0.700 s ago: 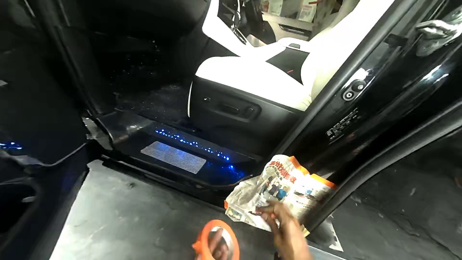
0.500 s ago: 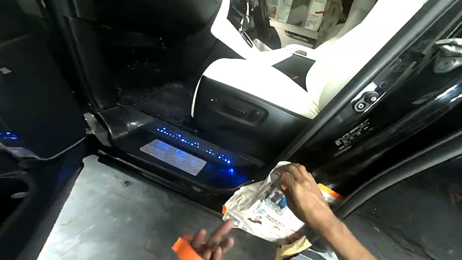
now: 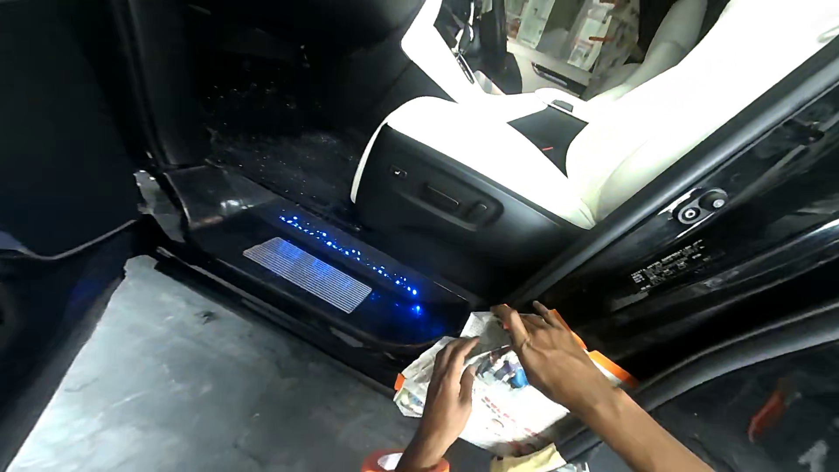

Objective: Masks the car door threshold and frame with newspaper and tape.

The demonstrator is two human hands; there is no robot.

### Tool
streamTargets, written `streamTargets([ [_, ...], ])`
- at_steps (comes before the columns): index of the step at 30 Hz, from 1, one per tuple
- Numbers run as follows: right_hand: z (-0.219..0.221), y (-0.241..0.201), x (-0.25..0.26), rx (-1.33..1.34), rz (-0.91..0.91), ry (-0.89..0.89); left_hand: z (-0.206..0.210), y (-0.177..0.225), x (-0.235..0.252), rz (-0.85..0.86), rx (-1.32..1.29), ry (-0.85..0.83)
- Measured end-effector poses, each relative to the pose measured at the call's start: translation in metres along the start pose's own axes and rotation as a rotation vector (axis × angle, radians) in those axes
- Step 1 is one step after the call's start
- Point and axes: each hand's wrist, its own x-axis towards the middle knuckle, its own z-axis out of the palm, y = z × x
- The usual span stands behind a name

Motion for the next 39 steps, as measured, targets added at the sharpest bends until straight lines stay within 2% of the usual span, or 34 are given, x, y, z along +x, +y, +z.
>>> streamTargets([
  [3,0.000,0.006,0.000,-0.002,-0.046,-0.034,-0.002,-0.001,0.005,-0.080,0.077,-0.095],
  [6,-0.002,0.013,0.005,0.053,-0.055,-0.093,0.000,-0.005,0.013,-0.073,0.158,-0.093],
  [10,-0.010,0.011,0.013,0.026,-0.052,-0.162,-0.003,-0.008,0.028,0.012,0.106,-0.115],
  [13,-0.011,0.006,0.018,-0.001,0.005,-0.247,-0.004,-0.009,0.035,0.008,0.036,-0.137],
  [18,-0.009,0.003,0.025,0.000,0.053,-0.262,0.004,-0.014,0.032,0.030,-0.017,-0.115],
  [22,-0.002,0.004,0.027,-0.023,0.007,-0.183,0.015,-0.016,0.029,0.056,-0.048,-0.039],
  [25,-0.003,0.004,0.026,-0.067,-0.008,-0.201,0.021,-0.012,0.033,0.020,-0.038,-0.025],
  [30,0.010,-0.001,0.032,-0.184,0.046,-0.087,0.029,-0.001,0.039,-0.045,0.069,-0.036],
  [33,0.008,-0.007,0.037,-0.162,0.138,-0.167,0.034,0.001,0.036,-0.073,0.003,-0.009],
  [35,0.010,-0.010,0.038,-0.177,0.181,-0.161,0.038,-0.001,0.036,-0.062,-0.024,0.004],
  [37,0.012,-0.010,0.034,-0.168,0.200,-0.090,0.039,0.002,0.039,-0.117,-0.023,-0.004],
  [39,0.009,0.000,0.029,-0.059,0.179,0.110,0.036,0.008,0.043,-0.228,0.004,-0.007],
])
